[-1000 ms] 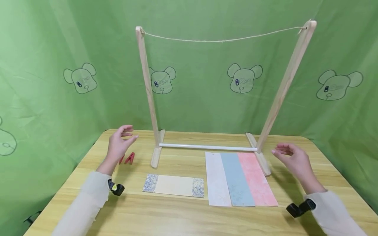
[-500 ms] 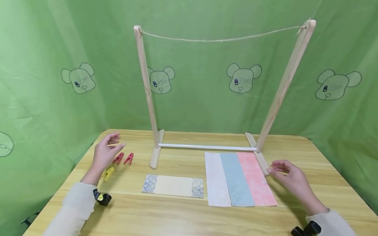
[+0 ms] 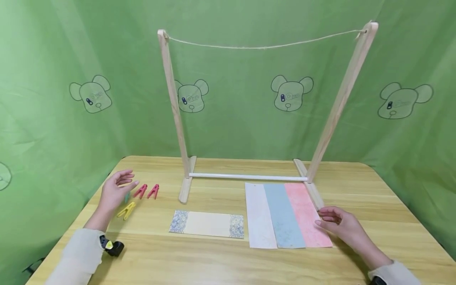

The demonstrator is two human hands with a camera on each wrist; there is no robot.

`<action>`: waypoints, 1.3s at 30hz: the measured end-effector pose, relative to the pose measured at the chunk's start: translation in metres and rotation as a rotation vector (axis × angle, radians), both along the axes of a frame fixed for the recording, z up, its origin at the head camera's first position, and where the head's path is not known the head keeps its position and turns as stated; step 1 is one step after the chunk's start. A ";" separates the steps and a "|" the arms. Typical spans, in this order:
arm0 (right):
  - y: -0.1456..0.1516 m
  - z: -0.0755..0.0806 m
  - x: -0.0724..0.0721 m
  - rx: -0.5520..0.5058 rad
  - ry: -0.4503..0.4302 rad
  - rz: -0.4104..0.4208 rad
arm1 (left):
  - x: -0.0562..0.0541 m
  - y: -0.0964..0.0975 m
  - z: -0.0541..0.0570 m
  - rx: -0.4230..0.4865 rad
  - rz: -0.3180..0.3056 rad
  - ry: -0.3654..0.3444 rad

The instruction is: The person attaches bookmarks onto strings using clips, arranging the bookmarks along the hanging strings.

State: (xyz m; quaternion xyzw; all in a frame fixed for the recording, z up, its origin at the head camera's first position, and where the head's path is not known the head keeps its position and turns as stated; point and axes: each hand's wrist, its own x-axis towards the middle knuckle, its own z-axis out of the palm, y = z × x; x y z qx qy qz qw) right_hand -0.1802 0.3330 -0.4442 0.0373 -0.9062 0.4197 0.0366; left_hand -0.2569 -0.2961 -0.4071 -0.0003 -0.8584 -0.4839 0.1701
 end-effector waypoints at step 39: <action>-0.019 0.005 -0.012 0.244 -0.139 0.004 | 0.006 -0.039 -0.031 0.037 0.023 -0.429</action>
